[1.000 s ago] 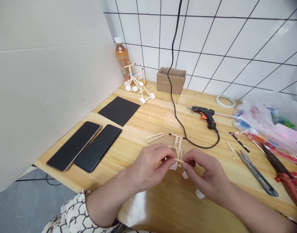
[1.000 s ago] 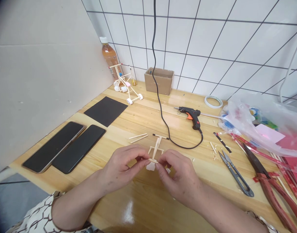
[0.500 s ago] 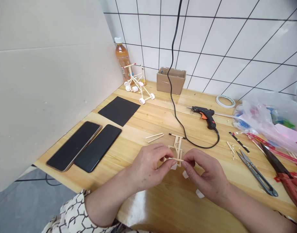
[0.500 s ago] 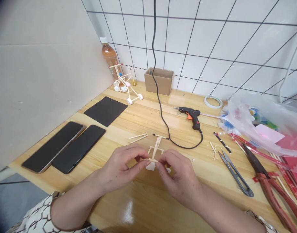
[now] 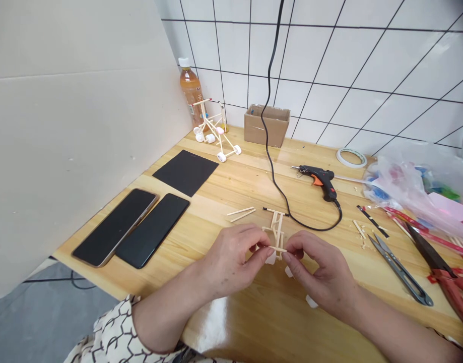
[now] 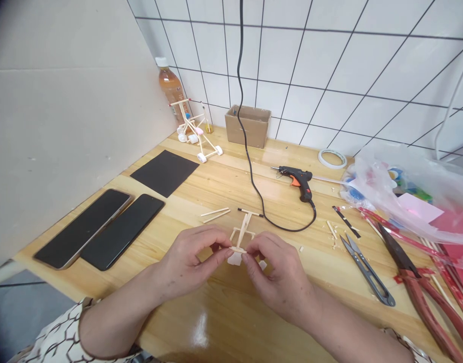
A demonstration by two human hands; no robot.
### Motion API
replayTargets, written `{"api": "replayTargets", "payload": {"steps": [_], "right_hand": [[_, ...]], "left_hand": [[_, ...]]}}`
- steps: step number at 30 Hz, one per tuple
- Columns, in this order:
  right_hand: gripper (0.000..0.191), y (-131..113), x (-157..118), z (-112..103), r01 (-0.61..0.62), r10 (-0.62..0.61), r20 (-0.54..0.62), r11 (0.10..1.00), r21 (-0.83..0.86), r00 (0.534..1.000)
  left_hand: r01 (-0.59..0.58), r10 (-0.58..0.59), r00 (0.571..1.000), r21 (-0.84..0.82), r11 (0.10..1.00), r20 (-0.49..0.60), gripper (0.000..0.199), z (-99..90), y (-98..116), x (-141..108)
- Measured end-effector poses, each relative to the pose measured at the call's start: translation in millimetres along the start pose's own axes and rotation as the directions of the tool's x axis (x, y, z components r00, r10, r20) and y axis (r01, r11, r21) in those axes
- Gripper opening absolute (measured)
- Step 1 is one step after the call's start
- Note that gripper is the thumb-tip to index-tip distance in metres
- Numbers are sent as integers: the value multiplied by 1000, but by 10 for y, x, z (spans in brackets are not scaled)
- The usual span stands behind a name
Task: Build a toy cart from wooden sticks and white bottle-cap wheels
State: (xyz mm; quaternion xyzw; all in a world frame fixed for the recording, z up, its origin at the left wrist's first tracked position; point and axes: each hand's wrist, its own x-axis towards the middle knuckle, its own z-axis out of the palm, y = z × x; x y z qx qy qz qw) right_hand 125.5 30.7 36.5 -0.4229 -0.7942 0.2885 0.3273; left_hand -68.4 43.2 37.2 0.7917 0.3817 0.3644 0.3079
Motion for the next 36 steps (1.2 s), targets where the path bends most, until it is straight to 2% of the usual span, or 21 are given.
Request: {"api": "replayTargets", "payload": {"steps": [12,24,36], "right_hand": [[7,16,-6,3,-5,5,12,1000,12,1000],[9,3,3,4,43,-43,8,999,1,999],[8,-11,25,3,40,-40,11,999,-7,999]], "left_hand": [[7,-7,1000,5,1000,-8,6,1,3,-15],[17,-17,1000,-5,1000,20,7,-43,20,-14],[38,-39,998,17,999,45,8,-54,6,-5]]}}
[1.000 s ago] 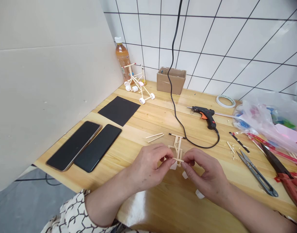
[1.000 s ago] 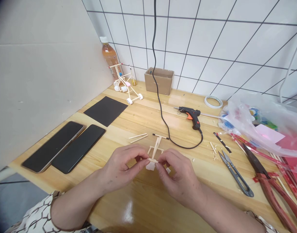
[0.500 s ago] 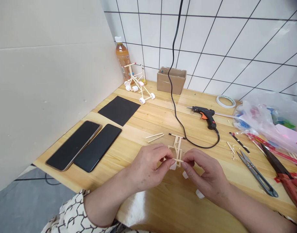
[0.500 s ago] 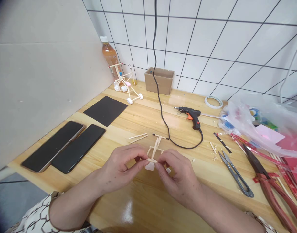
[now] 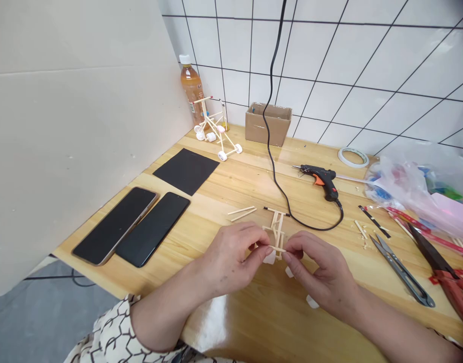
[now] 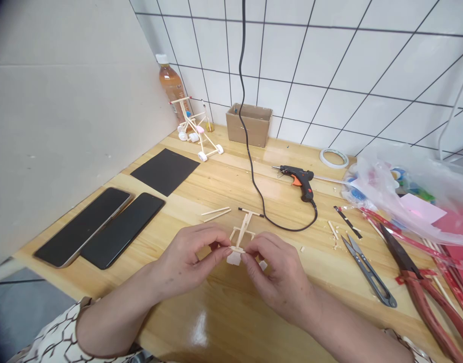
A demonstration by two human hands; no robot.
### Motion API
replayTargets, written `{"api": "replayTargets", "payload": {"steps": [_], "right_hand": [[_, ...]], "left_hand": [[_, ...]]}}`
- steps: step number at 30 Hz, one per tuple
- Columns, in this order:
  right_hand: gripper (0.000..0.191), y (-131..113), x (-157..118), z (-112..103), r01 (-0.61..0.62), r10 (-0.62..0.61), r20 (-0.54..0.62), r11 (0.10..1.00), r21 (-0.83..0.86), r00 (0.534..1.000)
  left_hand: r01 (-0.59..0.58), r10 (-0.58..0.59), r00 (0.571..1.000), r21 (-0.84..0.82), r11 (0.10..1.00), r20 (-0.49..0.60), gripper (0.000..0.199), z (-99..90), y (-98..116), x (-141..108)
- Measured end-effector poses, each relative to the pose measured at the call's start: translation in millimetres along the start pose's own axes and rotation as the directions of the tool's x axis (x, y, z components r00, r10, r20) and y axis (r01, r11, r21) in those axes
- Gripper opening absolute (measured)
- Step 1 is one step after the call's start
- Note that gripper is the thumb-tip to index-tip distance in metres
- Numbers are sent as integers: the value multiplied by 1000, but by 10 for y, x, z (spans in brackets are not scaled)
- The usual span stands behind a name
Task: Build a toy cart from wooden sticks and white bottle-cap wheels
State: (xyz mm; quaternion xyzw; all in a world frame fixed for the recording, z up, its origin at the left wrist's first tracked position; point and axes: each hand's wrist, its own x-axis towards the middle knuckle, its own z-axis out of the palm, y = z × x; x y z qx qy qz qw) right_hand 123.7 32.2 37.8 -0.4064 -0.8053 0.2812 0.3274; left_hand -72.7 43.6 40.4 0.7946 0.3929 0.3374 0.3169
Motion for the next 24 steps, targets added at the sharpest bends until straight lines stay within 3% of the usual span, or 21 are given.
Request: {"api": "replayTargets", "payload": {"steps": [24], "right_hand": [[9,4,1,5,-25,25,5,1000,-7,1000]], "left_hand": [[37,-36,999,14,999,-19,6,-11,33,17]]}}
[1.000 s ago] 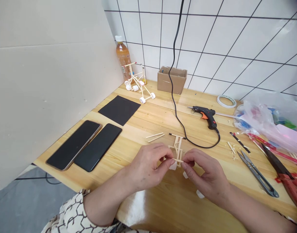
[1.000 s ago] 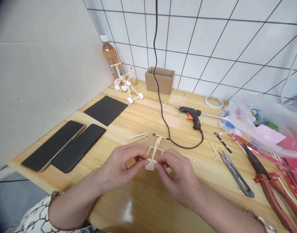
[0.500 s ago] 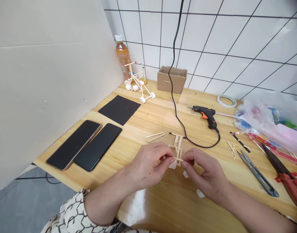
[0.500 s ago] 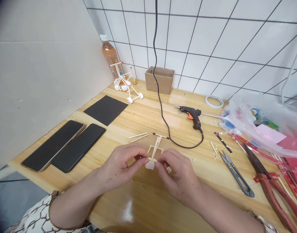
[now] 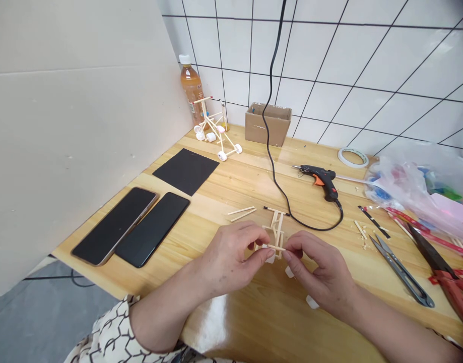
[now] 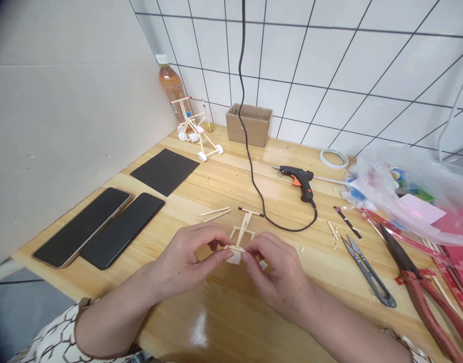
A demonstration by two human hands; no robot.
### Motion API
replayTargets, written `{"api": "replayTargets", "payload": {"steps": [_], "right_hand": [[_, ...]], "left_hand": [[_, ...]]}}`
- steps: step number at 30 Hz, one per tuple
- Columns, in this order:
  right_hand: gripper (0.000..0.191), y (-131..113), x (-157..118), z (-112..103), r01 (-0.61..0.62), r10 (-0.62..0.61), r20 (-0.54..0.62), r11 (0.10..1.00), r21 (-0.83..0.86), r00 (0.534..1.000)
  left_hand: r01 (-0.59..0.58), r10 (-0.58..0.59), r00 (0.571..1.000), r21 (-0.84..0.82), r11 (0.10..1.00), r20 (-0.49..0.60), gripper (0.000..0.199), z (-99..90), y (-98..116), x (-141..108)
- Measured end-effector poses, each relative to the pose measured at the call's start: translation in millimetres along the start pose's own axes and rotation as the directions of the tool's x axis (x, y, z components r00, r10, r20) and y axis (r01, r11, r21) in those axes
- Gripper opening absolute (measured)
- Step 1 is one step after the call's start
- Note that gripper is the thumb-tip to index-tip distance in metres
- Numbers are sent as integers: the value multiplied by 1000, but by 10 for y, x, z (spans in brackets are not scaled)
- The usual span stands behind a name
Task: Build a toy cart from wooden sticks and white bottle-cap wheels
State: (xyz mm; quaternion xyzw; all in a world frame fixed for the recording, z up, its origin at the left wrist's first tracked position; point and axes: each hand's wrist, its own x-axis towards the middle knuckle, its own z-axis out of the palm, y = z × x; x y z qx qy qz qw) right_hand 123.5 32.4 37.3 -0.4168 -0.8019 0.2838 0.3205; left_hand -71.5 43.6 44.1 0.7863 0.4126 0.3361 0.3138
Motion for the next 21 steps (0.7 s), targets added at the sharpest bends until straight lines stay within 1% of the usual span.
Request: {"api": "replayTargets", "payload": {"steps": [9,21], "right_hand": [[9,-2,1,8,1,-1,-14,1000,-3,1000],[7,8,-5,6,1,-1,6,1000,-7,1000]], "left_hand": [[4,-4,1000,8,1000,-1,7,15,-38,-13],[4,-5,1000,5,1000,4,8,14,-37,-8]]}}
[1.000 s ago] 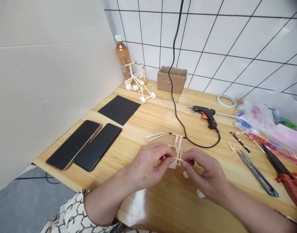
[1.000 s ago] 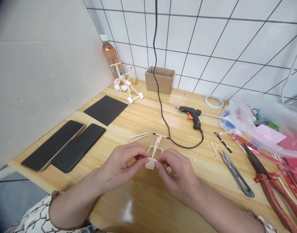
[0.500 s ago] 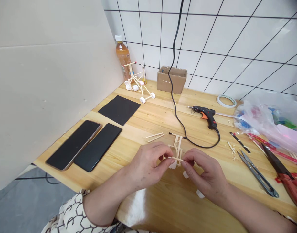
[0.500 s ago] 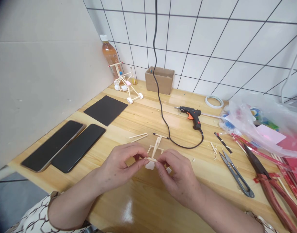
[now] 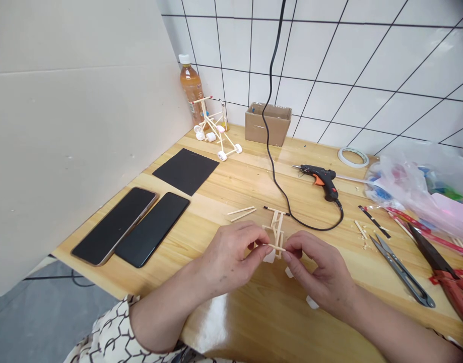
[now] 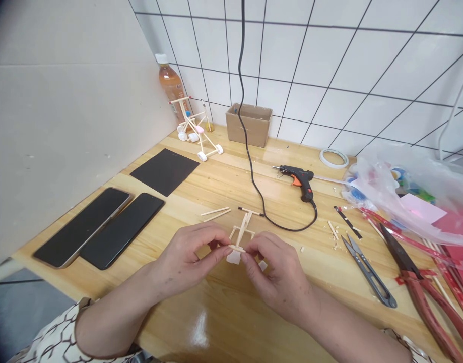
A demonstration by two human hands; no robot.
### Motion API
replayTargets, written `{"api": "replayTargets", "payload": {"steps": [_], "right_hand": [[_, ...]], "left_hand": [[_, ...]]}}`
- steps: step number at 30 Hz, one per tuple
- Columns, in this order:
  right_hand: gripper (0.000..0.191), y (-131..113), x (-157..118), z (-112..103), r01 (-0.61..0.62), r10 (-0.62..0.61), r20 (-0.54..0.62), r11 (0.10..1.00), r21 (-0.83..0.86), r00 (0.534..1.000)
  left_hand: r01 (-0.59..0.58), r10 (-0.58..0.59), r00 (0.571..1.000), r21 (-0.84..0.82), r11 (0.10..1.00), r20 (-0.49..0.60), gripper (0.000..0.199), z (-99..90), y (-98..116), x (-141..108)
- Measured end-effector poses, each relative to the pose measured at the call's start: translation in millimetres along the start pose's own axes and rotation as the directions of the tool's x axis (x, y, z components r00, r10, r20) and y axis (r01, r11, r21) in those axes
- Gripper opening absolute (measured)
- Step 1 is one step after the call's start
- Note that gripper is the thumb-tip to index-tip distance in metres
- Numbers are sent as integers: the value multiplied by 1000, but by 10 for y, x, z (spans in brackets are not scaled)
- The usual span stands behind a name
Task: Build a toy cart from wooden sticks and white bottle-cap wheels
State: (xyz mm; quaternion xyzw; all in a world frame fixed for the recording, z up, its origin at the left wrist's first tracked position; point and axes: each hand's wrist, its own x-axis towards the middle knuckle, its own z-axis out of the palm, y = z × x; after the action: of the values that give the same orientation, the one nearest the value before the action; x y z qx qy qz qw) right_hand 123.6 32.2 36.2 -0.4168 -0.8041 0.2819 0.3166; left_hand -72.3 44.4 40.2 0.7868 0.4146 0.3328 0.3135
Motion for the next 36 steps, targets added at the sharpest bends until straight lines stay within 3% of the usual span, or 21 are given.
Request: {"api": "replayTargets", "payload": {"steps": [36], "right_hand": [[7,30,-9,28,-4,4,-14,1000,-8,1000]], "left_hand": [[4,-4,1000,2,1000,-12,8,-11,-1,0]]}}
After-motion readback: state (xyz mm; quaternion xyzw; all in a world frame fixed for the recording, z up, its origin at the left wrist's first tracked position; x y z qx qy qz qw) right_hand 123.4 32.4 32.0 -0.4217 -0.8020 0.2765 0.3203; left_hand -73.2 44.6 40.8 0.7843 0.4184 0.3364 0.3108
